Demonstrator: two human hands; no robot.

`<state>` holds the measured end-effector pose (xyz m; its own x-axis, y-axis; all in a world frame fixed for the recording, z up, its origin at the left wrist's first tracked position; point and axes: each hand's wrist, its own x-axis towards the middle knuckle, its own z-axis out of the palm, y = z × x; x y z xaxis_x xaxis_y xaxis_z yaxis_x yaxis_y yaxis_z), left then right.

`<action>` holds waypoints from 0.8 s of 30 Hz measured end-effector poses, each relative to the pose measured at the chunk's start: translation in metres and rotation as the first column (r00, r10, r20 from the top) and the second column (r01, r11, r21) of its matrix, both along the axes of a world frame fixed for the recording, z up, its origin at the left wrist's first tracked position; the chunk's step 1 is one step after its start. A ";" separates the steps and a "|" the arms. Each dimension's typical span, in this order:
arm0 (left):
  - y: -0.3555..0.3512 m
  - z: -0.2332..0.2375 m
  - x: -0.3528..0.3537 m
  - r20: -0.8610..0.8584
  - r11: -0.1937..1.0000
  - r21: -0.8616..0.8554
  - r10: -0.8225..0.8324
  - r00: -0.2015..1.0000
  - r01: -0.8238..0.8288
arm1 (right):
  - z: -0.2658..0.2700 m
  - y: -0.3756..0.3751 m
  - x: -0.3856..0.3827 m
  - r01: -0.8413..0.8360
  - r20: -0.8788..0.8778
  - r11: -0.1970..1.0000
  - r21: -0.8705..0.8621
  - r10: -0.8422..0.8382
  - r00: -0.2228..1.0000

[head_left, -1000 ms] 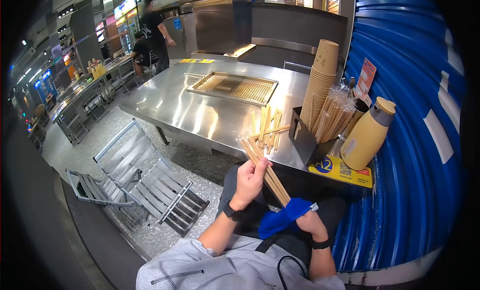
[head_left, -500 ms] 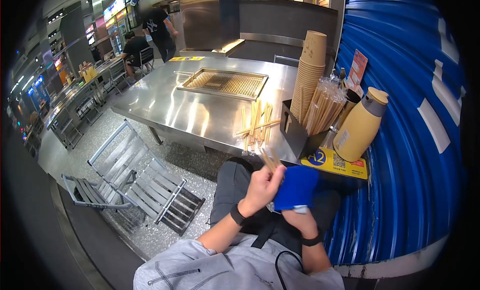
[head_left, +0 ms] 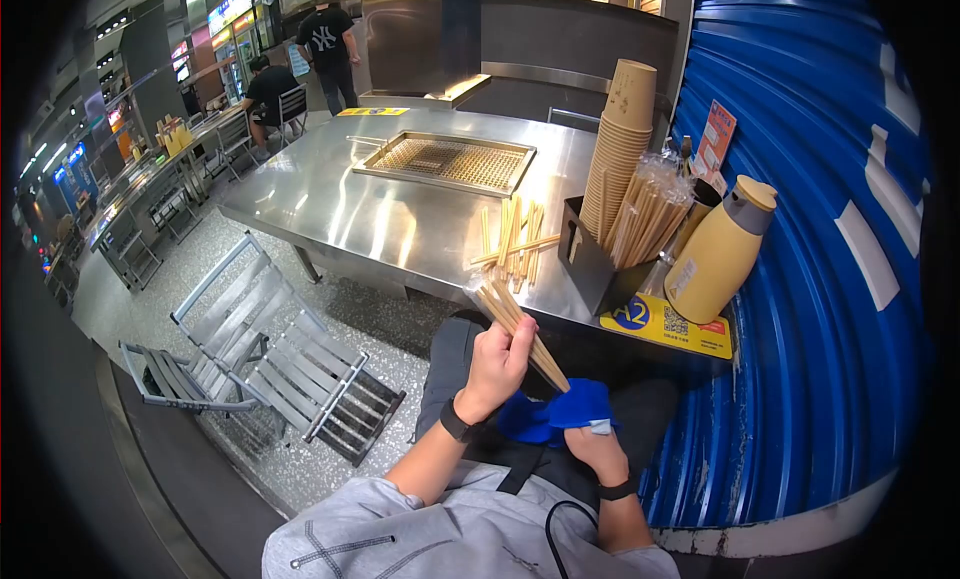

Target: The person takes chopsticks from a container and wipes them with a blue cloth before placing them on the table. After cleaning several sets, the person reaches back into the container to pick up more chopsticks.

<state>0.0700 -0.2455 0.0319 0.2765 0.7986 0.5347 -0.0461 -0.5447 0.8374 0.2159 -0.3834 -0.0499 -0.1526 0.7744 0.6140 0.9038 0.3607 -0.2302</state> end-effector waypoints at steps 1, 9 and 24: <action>0.000 0.001 0.001 0.000 0.999 0.009 -0.048 0.999 0.048 | 0.001 0.001 0.004 -0.021 0.069 1.000 0.013 0.020 0.997; -0.014 -0.010 0.013 0.033 0.950 0.009 -0.312 0.950 0.311 | -0.004 0.029 -0.004 -0.003 -0.299 0.999 0.035 0.013 0.954; -0.013 -0.027 0.013 0.218 0.802 -0.263 -0.492 0.843 0.536 | 0.016 0.020 -0.007 0.015 -0.580 1.000 -0.005 -0.015 0.815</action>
<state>0.0829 -0.2588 0.0053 0.6372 0.6852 0.3528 -0.3689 -0.1307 0.9202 0.2084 -0.3632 -0.0341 0.2431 0.7737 0.5851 0.6083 0.3483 -0.7132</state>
